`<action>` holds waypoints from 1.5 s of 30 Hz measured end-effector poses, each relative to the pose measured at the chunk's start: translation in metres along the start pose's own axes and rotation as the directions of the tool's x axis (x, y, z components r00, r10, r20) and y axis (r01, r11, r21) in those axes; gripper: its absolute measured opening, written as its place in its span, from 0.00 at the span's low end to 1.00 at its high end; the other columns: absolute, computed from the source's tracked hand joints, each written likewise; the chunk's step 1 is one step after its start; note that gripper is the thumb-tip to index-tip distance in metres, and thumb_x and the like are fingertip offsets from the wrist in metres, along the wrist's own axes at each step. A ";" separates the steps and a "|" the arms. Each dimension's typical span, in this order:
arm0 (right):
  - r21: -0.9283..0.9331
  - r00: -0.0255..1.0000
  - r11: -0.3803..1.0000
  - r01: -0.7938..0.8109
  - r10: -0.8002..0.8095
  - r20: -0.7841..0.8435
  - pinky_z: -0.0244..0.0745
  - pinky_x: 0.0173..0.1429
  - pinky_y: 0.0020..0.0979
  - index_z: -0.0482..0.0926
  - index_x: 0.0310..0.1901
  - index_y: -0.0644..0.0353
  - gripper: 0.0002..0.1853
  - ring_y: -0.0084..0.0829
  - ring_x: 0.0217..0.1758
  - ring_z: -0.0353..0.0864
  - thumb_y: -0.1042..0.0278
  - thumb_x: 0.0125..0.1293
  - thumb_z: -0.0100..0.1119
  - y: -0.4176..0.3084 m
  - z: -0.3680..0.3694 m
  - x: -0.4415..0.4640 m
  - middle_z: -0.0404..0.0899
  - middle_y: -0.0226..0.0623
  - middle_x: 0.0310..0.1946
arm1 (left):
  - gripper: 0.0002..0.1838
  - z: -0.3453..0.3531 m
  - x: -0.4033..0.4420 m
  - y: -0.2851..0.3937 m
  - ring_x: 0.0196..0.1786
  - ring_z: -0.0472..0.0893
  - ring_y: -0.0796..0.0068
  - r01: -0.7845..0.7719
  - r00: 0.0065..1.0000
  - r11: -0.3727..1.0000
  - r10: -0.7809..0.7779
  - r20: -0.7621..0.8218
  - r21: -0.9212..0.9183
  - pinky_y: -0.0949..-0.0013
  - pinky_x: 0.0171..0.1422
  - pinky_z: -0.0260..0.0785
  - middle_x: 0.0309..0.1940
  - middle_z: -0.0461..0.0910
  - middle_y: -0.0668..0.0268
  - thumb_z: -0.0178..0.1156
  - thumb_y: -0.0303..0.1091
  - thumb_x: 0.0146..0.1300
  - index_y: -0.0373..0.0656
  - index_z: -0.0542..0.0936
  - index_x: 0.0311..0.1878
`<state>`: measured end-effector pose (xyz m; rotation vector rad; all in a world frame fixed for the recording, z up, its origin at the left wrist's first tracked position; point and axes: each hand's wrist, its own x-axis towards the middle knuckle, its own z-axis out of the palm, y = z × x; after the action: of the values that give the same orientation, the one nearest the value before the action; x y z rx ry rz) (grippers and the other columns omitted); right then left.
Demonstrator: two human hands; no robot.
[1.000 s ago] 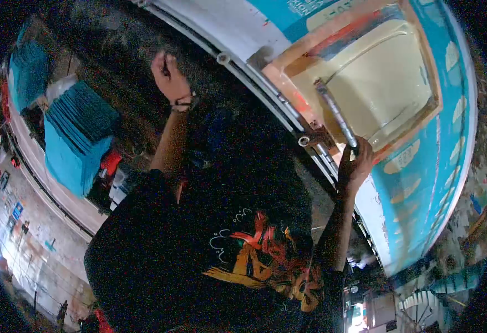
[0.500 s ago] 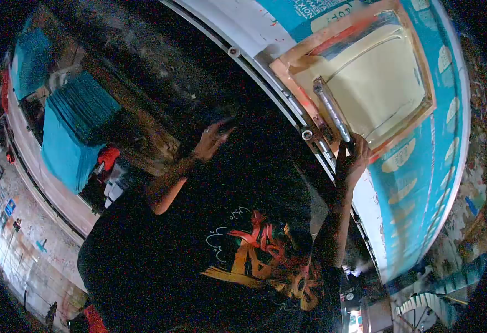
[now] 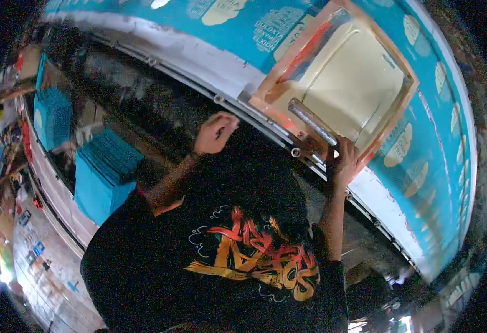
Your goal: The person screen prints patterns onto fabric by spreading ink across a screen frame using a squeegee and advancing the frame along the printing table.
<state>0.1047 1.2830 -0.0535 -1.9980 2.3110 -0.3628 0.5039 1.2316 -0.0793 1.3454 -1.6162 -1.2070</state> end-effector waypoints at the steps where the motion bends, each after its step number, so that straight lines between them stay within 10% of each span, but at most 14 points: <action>1: 0.013 0.999 1.000 0.016 -0.015 -0.036 0.76 0.62 0.48 0.86 0.53 0.46 0.17 0.45 0.57 0.84 0.68 0.62 0.74 -0.004 -0.005 0.003 0.87 0.34 0.50 | 0.10 0.005 0.023 0.016 0.43 0.85 0.66 -0.157 0.987 0.982 0.151 0.061 0.106 0.65 0.48 0.77 0.45 0.85 0.61 0.67 0.36 0.75 0.38 0.86 0.49; 7: 0.080 0.999 0.996 -0.028 0.031 -0.033 0.74 0.67 0.45 0.88 0.56 0.45 0.22 0.42 0.61 0.84 0.67 0.58 0.77 -0.011 -0.020 0.003 0.88 0.31 0.54 | 0.26 0.049 0.123 0.094 0.71 0.76 0.57 -0.644 0.741 0.728 0.517 0.429 0.236 0.52 0.76 0.68 0.64 0.79 0.61 0.72 0.47 0.68 0.47 0.84 0.65; 12: 0.058 0.999 0.998 -0.020 0.023 -0.048 0.74 0.69 0.46 0.89 0.52 0.50 0.18 0.42 0.58 0.86 0.61 0.61 0.76 -0.011 -0.075 0.046 0.90 0.34 0.52 | 0.28 0.093 0.197 0.137 0.71 0.76 0.54 -0.741 0.580 0.657 0.519 0.627 0.141 0.49 0.75 0.71 0.67 0.78 0.58 0.71 0.53 0.69 0.47 0.82 0.66; 16: 0.099 0.966 0.993 0.058 -0.031 -0.257 0.83 0.59 0.43 0.88 0.51 0.49 0.15 0.40 0.54 0.88 0.56 0.66 0.75 0.062 -0.086 0.166 0.90 0.35 0.47 | 0.26 0.134 0.328 0.184 0.60 0.84 0.47 -0.693 0.588 0.669 0.307 0.749 0.270 0.49 0.68 0.75 0.51 0.86 0.52 0.64 0.60 0.73 0.44 0.85 0.54; 21: 0.057 0.995 0.998 0.036 -0.031 -0.097 0.86 0.49 0.50 0.90 0.56 0.45 0.19 0.47 0.46 0.92 0.45 0.73 0.64 0.145 -0.119 0.328 0.92 0.39 0.46 | 0.30 0.192 0.484 0.243 0.57 0.85 0.47 -0.661 0.614 0.657 0.197 0.764 0.362 0.47 0.65 0.76 0.51 0.86 0.54 0.59 0.66 0.74 0.44 0.85 0.50; 23: 0.095 0.993 0.995 -0.036 0.046 -0.109 0.85 0.45 0.49 0.89 0.55 0.46 0.18 0.49 0.41 0.91 0.46 0.72 0.65 0.149 -0.109 0.349 0.92 0.41 0.42 | 0.33 0.224 0.521 0.192 0.57 0.84 0.46 -0.800 0.549 0.556 0.528 0.648 0.225 0.46 0.62 0.76 0.53 0.85 0.52 0.59 0.68 0.73 0.41 0.83 0.51; 26: -0.148 0.954 0.989 0.024 -0.067 -0.293 0.78 0.59 0.50 0.87 0.55 0.40 0.18 0.45 0.53 0.87 0.52 0.65 0.70 0.134 -0.053 0.303 0.89 0.36 0.43 | 0.36 0.203 0.457 0.175 0.58 0.83 0.44 -0.761 0.636 0.515 0.474 0.609 0.394 0.45 0.62 0.76 0.56 0.84 0.50 0.59 0.70 0.72 0.39 0.82 0.54; 28: -0.157 0.988 0.978 -0.136 0.123 -0.093 0.71 0.65 0.54 0.85 0.58 0.39 0.21 0.43 0.58 0.83 0.56 0.63 0.70 0.091 -0.068 0.243 0.87 0.33 0.49 | 0.37 0.177 0.388 0.176 0.57 0.83 0.43 -0.644 0.698 0.653 0.288 0.656 0.399 0.44 0.62 0.75 0.55 0.84 0.49 0.59 0.69 0.72 0.38 0.80 0.56; 36: 0.042 0.996 0.997 -0.062 0.065 -0.068 0.67 0.68 0.54 0.85 0.55 0.46 0.20 0.41 0.61 0.81 0.64 0.59 0.69 0.003 -0.075 -0.007 0.87 0.33 0.54 | 0.31 0.097 0.124 0.160 0.66 0.80 0.46 -0.649 0.678 0.595 0.170 0.715 0.474 0.44 0.73 0.69 0.60 0.84 0.49 0.59 0.59 0.75 0.39 0.82 0.63; 38: 0.119 0.996 0.991 -0.064 0.071 -0.060 0.68 0.67 0.52 0.85 0.55 0.47 0.20 0.41 0.61 0.82 0.64 0.59 0.70 -0.002 -0.086 0.000 0.87 0.33 0.54 | 0.28 0.095 0.129 0.120 0.64 0.82 0.47 -0.632 0.702 0.646 0.242 0.670 0.428 0.45 0.73 0.70 0.60 0.84 0.49 0.55 0.55 0.79 0.38 0.83 0.62; 40: 0.067 0.996 0.994 -0.081 0.083 -0.027 0.69 0.67 0.50 0.86 0.52 0.49 0.18 0.41 0.59 0.82 0.64 0.59 0.70 0.007 -0.092 0.008 0.88 0.33 0.51 | 0.22 0.095 0.166 0.111 0.58 0.84 0.52 -0.315 0.840 0.947 0.312 0.444 -0.071 0.51 0.67 0.73 0.51 0.86 0.55 0.56 0.52 0.79 0.42 0.84 0.56; 43: 0.191 0.999 0.980 -0.050 0.053 -0.011 0.71 0.63 0.48 0.89 0.47 0.49 0.12 0.40 0.53 0.84 0.64 0.62 0.69 0.001 -0.127 0.006 0.90 0.32 0.46 | 0.18 0.080 0.196 0.122 0.64 0.78 0.49 -0.399 0.854 0.732 0.516 -0.067 0.552 0.44 0.70 0.70 0.57 0.82 0.52 0.70 0.43 0.66 0.46 0.87 0.56; 45: 0.165 0.999 0.985 -0.053 0.052 0.012 0.71 0.61 0.47 0.87 0.50 0.48 0.15 0.39 0.54 0.84 0.65 0.60 0.69 -0.005 -0.128 -0.007 0.89 0.31 0.48 | 0.20 0.062 0.219 0.091 0.64 0.78 0.48 -0.359 0.879 0.650 0.477 0.008 0.670 0.44 0.70 0.70 0.58 0.81 0.50 0.71 0.43 0.65 0.44 0.87 0.56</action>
<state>0.0848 1.3061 0.0711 -1.8551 2.2423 -0.5244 0.3706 1.0335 -0.0232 1.2965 -2.1732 -0.2097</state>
